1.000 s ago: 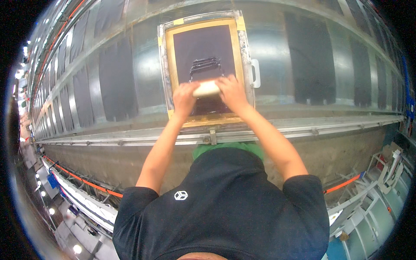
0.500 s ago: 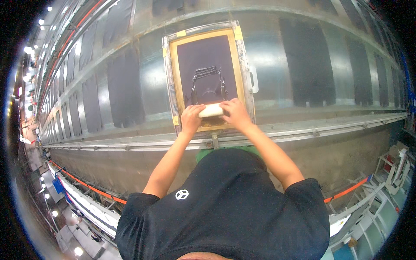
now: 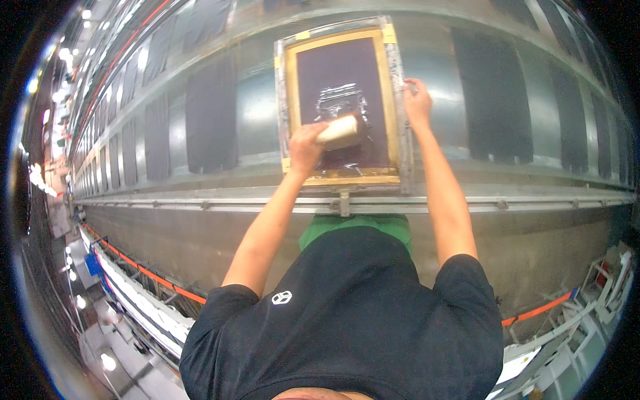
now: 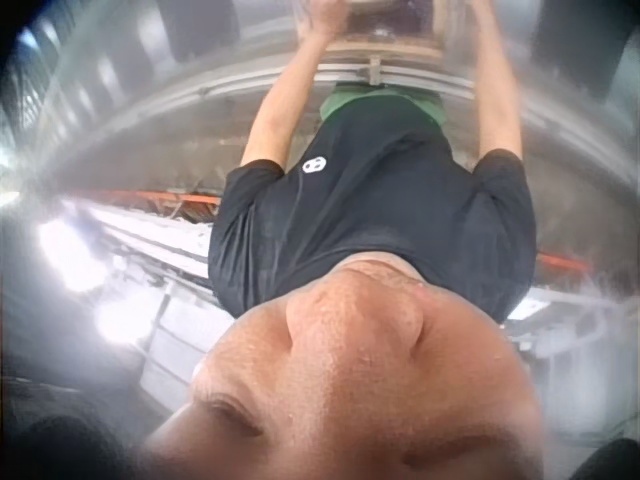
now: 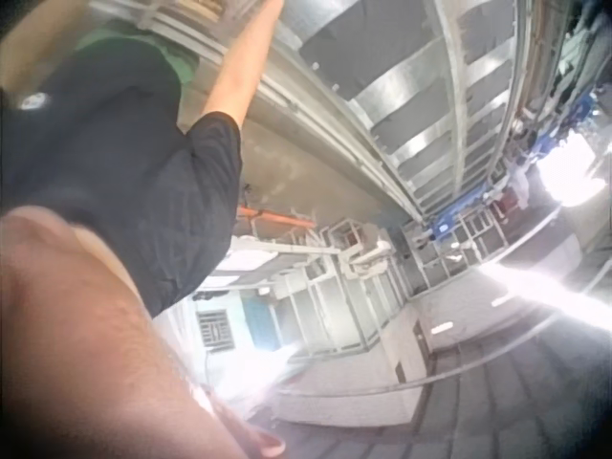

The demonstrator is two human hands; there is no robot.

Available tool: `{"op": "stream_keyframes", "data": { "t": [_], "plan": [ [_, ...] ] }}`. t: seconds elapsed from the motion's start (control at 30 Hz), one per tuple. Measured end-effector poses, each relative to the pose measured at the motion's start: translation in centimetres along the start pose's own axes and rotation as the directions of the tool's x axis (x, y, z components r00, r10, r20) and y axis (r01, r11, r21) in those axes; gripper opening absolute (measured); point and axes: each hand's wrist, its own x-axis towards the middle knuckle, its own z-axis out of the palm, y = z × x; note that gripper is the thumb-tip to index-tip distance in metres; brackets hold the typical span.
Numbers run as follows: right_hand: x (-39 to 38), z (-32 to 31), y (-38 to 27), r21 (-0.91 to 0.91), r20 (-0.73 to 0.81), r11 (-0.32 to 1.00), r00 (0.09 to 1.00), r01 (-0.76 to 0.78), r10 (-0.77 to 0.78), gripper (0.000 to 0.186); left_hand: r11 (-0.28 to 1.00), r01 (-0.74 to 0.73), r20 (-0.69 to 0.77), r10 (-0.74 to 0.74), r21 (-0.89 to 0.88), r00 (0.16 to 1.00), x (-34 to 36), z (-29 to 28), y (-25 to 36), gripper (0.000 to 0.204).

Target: The person uses a squeegee to spread purple ink across a screen printing frame mounted on a metal stand. They repeatedly pull the ink across the mesh in a consistent motion, ensuring even coverage of the design area. The person briefly lifts the frame to inspect the ink distribution before resuming the spreading process.

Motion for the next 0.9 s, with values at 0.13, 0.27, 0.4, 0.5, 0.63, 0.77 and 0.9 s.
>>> {"op": "stream_keyframes", "data": {
  "t": [0.13, 0.27, 0.4, 0.5, 0.63, 0.77, 0.9],
  "plan": [
    [-1.0, 0.7, -6.0, -0.064, 0.024, 0.995, 0.997, -0.071, 0.073, 0.020, 0.998, -0.043, 0.003, 0.043, -0.038, 0.999, -3.8, -3.9, -0.1, 0.049],
    [-5.6, 7.6, -10.2, -0.005, 0.022, 1.000, 0.999, -0.026, 0.026, 0.022, 0.999, 0.013, -0.037, -0.014, -0.034, 0.999, -6.9, -8.7, -4.8, 0.051],
    [-11.1, 17.4, -14.2, 0.058, 0.051, 0.998, 0.998, -0.033, 0.030, 0.023, 1.000, 0.015, -0.028, -0.014, 0.019, 1.000, -8.7, -16.1, -13.9, 0.052],
    [-15.6, 24.1, -17.1, 0.088, 0.065, 0.995, 0.997, -0.040, 0.034, 0.021, 0.998, -0.015, -0.038, 0.017, 0.055, 0.999, -10.0, -21.7, -20.5, 0.047],
    [-18.9, 30.3, -20.1, 0.094, 0.065, 0.993, 0.996, -0.069, 0.063, 0.021, 0.995, 0.009, 0.036, -0.012, 0.096, 0.999, -11.0, -26.5, -27.3, 0.043],
    [-21.1, 34.1, -21.0, 0.038, 0.048, 0.999, 0.999, -0.025, 0.024, 0.021, 0.994, 0.055, 0.084, -0.063, 0.099, 0.994, -13.9, -28.9, -30.7, 0.045],
    [-21.2, 35.3, -20.9, 0.014, 0.003, 1.000, 1.000, 0.004, -0.004, 0.022, 0.990, 0.036, 0.171, -0.059, 0.135, 0.984, -16.7, -30.3, -31.6, 0.045]
  ]
}}
